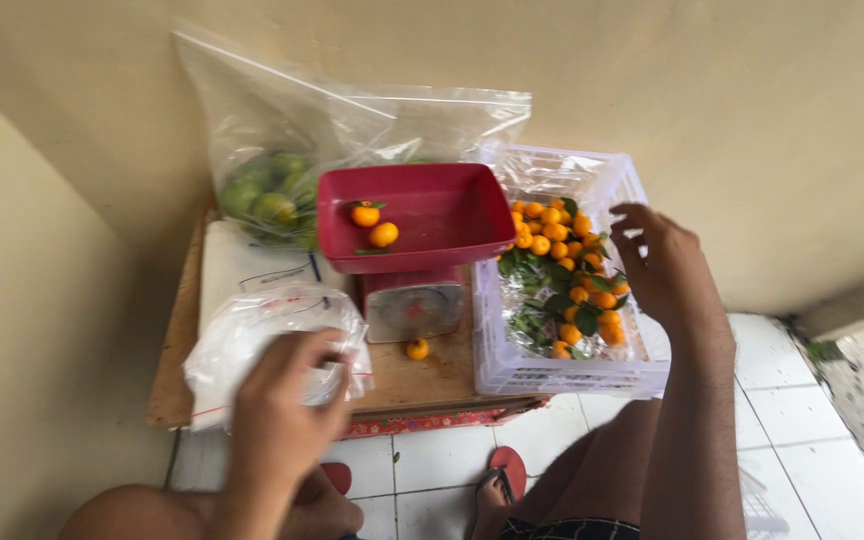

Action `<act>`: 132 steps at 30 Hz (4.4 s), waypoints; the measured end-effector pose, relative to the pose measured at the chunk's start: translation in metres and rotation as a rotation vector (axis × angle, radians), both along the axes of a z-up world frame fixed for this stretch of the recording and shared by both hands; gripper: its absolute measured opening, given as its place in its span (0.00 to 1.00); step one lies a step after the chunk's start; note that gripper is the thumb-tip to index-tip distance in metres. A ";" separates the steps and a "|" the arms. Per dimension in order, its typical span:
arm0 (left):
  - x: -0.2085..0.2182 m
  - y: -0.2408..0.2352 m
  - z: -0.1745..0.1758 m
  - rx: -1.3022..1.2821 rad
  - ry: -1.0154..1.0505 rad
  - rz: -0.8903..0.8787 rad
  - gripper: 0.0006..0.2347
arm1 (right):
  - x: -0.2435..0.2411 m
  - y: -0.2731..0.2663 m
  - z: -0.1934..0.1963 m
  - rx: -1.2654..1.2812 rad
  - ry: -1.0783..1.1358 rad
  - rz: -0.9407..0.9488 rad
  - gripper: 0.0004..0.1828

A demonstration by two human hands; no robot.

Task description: The person sits on the floor and packs small orange fruits with leaves from a white crate into a red weighing tray. They then transfer the weighed fruit into a clear plastic bag and place the bag on the floor.

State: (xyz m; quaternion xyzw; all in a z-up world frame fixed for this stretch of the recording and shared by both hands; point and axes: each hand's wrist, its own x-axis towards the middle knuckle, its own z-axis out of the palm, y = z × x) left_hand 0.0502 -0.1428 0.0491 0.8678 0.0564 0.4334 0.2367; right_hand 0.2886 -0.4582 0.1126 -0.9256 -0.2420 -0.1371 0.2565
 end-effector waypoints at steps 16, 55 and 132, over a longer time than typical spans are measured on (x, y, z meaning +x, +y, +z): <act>0.242 -0.172 -0.061 0.196 0.929 -0.680 0.13 | 0.017 -0.039 -0.089 -0.250 0.444 -0.071 0.12; 0.147 0.032 0.073 0.247 0.653 -0.034 0.08 | -0.021 -0.030 -0.059 0.003 0.392 -0.104 0.16; 0.087 0.029 0.071 -0.134 0.055 -0.356 0.15 | -0.003 0.143 0.014 0.176 -0.252 0.304 0.12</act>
